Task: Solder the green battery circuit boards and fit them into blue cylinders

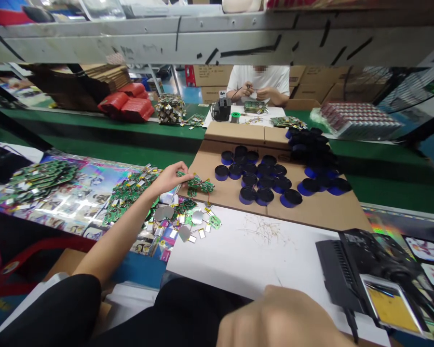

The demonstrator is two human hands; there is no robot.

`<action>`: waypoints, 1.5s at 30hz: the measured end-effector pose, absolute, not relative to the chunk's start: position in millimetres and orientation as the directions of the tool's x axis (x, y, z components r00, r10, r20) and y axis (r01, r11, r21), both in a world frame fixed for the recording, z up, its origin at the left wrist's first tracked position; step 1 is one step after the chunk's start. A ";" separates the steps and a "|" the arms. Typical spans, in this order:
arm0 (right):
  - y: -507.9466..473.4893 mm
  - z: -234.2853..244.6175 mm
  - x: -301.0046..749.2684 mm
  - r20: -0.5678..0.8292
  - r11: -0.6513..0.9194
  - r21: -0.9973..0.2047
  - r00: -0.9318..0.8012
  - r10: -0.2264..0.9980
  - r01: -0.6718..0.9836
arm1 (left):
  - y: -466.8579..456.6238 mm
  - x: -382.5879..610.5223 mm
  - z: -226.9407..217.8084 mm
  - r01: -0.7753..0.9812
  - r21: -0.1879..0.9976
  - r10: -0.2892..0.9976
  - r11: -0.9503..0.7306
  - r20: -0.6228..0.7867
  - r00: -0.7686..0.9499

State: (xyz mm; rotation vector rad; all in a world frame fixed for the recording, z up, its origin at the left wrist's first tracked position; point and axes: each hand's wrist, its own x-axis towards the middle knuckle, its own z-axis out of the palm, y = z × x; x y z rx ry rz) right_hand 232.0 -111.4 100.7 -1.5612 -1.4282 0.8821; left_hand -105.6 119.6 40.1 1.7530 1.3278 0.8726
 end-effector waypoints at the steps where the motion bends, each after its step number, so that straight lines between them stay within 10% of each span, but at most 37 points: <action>1: -99.7 102.7 224.2 0.061 0.019 -0.915 0.091 0.994 0.402 | 109.9 -105.1 43.4 0.392 0.905 0.978 -0.164 0.096 0.188; 8: 2.7 50.0 169.4 0.296 0.268 -0.880 0.012 0.955 0.392 | 36.8 -78.9 31.8 0.080 0.996 0.997 -0.050 0.054 -0.054; 18: -12.4 2.7 143.5 0.083 0.173 -0.916 -0.249 0.965 0.362 | -23.0 -55.7 6.6 0.596 0.794 0.986 -0.121 0.165 -0.020; 26: -2.1 -16.5 125.4 -0.209 -0.251 -0.963 -0.320 0.924 -0.096 | -9.8 -39.2 -27.1 0.178 0.983 0.999 0.046 -0.043 -0.019; 33: 7.7 -28.4 140.7 0.150 0.256 -0.887 -0.284 0.947 0.386 | 11.3 -111.5 3.3 0.739 0.639 0.950 -0.212 0.311 0.004; 39: -0.9 -36.2 153.9 0.185 0.258 -0.893 -0.222 0.957 0.369 | 7.9 -239.0 22.8 0.786 0.363 0.788 0.501 0.183 -0.587; 45: -4.2 -40.0 153.1 0.115 0.206 -0.915 -0.265 0.957 0.346 | 5.3 -267.5 17.9 0.797 0.339 0.830 0.501 0.072 -0.553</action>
